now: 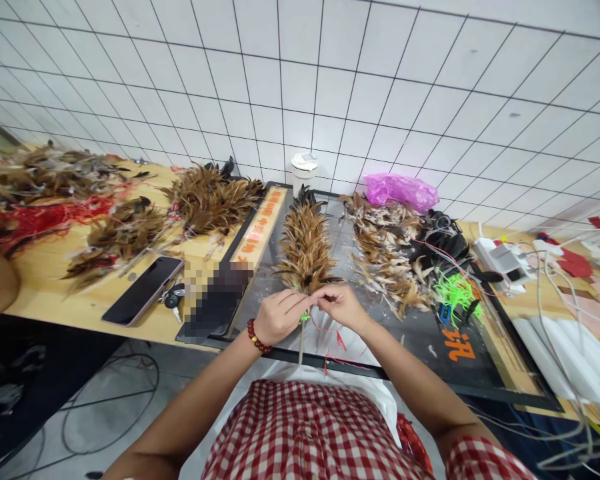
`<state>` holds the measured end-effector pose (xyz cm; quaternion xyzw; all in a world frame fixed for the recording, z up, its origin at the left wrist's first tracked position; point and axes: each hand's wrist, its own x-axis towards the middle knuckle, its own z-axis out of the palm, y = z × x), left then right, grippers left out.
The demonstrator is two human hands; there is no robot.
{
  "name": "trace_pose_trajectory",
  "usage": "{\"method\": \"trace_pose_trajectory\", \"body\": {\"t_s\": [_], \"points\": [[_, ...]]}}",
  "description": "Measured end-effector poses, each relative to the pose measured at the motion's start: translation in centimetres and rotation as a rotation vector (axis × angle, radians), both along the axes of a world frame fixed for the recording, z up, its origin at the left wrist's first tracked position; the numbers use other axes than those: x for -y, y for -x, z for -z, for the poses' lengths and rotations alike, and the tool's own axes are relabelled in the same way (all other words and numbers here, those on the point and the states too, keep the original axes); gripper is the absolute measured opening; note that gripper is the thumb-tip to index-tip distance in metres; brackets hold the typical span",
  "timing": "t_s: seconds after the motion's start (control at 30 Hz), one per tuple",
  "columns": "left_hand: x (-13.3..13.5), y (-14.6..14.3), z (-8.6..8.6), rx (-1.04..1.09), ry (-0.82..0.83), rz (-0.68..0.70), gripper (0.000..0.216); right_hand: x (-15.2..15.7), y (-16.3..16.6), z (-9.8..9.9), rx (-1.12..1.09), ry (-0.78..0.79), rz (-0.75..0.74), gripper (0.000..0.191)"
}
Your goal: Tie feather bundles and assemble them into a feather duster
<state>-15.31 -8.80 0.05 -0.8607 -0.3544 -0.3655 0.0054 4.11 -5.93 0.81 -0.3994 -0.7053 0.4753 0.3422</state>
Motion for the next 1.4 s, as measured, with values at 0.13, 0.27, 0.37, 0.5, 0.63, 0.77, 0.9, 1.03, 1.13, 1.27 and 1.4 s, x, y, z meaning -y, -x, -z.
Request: {"method": "trace_pose_trajectory", "body": {"t_s": [0.13, 0.27, 0.37, 0.5, 0.63, 0.77, 0.9, 1.03, 1.13, 1.27, 1.4], "points": [[0.0, -0.6, -0.1, 0.092, 0.083, -0.111, 0.022, 0.2, -0.1, -2.2, 0.227, -0.253, -0.009, 0.008], [-0.3, -0.8, 0.1, 0.166, 0.164, -0.126, 0.021, -0.2, -0.7, -3.3, 0.077, 0.076, -0.215, 0.015], [-0.4, -0.7, 0.4, 0.124, 0.189, -0.152, 0.025, -0.3, -1.3, -3.5, -0.217, 0.391, -0.170, 0.024], [-0.5, -0.6, 0.7, 0.198, 0.234, -0.181, 0.023, -0.1, -1.5, -3.2, -0.270, 0.511, 0.064, 0.027], [-0.4, -0.6, 0.8, 0.219, 0.170, -0.154, 0.021, 0.1, -0.7, -1.6, -0.071, 0.123, 0.127, 0.027], [-0.4, -0.4, 1.0, 0.135, 0.100, -0.140, 0.021, 0.4, -0.5, -1.2, 0.209, -0.276, 0.082, 0.011], [-0.5, -0.4, 1.0, 0.067, 0.079, -0.151, 0.022, 0.7, -0.8, -1.8, 0.053, -0.200, -0.031, 0.015], [-0.3, -0.7, 0.9, 0.039, 0.070, -0.145, 0.023, 0.5, -0.8, -1.8, -0.053, -0.020, -0.024, 0.017], [-0.1, -0.9, 0.9, 0.036, 0.073, -0.128, 0.022, 0.1, -0.6, -1.3, 0.057, -0.173, 0.075, 0.012], [-0.1, -0.9, 1.2, 0.082, 0.117, -0.130, 0.021, -0.5, 0.0, -0.1, -0.008, -0.207, 0.062, 0.011], [-0.3, -0.7, 1.5, 0.206, 0.216, -0.146, 0.020, -0.8, 0.4, 0.7, -0.251, -0.118, 0.029, 0.012]]}}
